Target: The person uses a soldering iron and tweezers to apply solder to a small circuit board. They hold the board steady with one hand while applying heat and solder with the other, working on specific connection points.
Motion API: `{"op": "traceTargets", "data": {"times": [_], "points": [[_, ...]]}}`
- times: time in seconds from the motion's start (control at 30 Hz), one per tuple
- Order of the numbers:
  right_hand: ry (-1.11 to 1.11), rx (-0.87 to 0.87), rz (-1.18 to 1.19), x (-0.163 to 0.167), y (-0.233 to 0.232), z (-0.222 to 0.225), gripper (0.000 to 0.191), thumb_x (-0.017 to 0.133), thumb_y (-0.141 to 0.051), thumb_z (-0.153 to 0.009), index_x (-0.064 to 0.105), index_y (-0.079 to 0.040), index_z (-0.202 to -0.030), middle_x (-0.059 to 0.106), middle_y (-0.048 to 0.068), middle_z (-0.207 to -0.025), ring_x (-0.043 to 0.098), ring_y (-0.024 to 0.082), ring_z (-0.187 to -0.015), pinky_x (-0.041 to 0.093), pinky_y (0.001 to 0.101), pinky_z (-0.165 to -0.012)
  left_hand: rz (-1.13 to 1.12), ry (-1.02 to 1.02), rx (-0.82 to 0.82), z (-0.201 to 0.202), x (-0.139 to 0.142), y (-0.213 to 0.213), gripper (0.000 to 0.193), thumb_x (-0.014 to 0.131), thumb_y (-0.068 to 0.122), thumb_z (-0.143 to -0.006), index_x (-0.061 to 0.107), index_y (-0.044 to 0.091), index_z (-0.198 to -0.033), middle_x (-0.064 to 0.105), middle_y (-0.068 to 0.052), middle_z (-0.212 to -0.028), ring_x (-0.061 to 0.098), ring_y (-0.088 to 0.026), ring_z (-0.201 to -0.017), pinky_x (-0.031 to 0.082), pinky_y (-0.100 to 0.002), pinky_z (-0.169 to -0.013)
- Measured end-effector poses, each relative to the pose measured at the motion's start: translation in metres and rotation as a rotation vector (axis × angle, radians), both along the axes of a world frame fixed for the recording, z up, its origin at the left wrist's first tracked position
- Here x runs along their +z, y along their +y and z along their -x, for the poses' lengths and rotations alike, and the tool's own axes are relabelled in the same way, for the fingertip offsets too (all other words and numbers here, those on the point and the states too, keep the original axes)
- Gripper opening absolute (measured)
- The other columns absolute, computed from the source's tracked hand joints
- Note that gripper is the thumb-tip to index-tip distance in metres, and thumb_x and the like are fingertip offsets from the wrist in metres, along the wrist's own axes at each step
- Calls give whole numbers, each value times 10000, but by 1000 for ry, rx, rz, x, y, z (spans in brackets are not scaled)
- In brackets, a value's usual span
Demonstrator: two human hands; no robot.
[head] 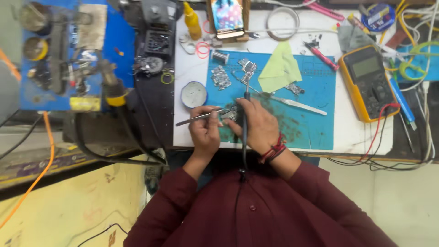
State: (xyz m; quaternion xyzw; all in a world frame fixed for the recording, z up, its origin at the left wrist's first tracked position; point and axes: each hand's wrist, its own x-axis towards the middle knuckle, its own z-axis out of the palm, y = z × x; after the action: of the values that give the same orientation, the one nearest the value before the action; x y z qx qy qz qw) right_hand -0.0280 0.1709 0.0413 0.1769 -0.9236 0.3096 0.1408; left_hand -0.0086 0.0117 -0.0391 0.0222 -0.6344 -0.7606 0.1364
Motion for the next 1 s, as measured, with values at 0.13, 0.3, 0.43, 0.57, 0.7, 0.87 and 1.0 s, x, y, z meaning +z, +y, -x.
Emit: {"op": "traceTargets", "data": {"times": [0.13,0.3,0.43,0.57,0.7,0.87,1.0], "points": [[-26,-20,-13,-1,-4,-9,465,787,-261,-877,605,-79,-1263,685,129,-1056,697,332,-879,560,416,-721,152,-24,21,0,10,0,128,613,103,-1054,584,2,-1127,717,-78,-924,643,-73,-670,514,-225,-598],[-25,-13,39,-9,-4,-9,423,770,-206,-867,626,-91,-1249,713,120,-1029,719,331,-852,569,420,-728,184,-41,19,1,14,-4,154,654,122,-1031,616,-1,-1115,702,-44,-850,643,-64,-668,539,-222,-601],[-80,2,64,-7,-1,-8,415,749,-192,-867,636,-108,-1258,729,143,-1040,722,353,-841,569,431,-731,192,-71,-11,6,20,-4,165,679,130,-1010,643,3,-1108,712,-30,-819,646,-63,-649,533,-226,-594],[9,-5,155,-15,6,-11,348,741,-227,-974,635,-109,-1283,724,164,-1101,739,346,-899,583,398,-770,318,-23,-5,7,26,-5,136,704,100,-983,693,12,-1086,740,-42,-810,678,-73,-694,540,-242,-625],[-85,-100,465,-31,13,-15,405,634,-225,-1066,518,0,-1382,698,84,-1083,666,175,-859,532,298,-750,346,-88,-51,3,29,-5,129,715,103,-971,710,28,-1077,750,-55,-794,681,-78,-667,531,-249,-612],[-334,-170,799,-42,26,-18,240,706,-135,-1029,650,9,-1212,650,-1,-905,542,23,-783,464,218,-680,439,-67,-79,5,32,-5,122,725,122,-964,725,41,-1056,753,-73,-795,713,-100,-665,529,-255,-611],[-316,-137,593,-39,42,-28,101,713,-67,-1009,690,14,-1063,677,12,-779,557,30,-698,446,215,-620,429,-75,-79,7,34,-4,119,724,132,-965,722,45,-1046,754,-72,-789,715,-111,-660,528,-257,-600]]}}
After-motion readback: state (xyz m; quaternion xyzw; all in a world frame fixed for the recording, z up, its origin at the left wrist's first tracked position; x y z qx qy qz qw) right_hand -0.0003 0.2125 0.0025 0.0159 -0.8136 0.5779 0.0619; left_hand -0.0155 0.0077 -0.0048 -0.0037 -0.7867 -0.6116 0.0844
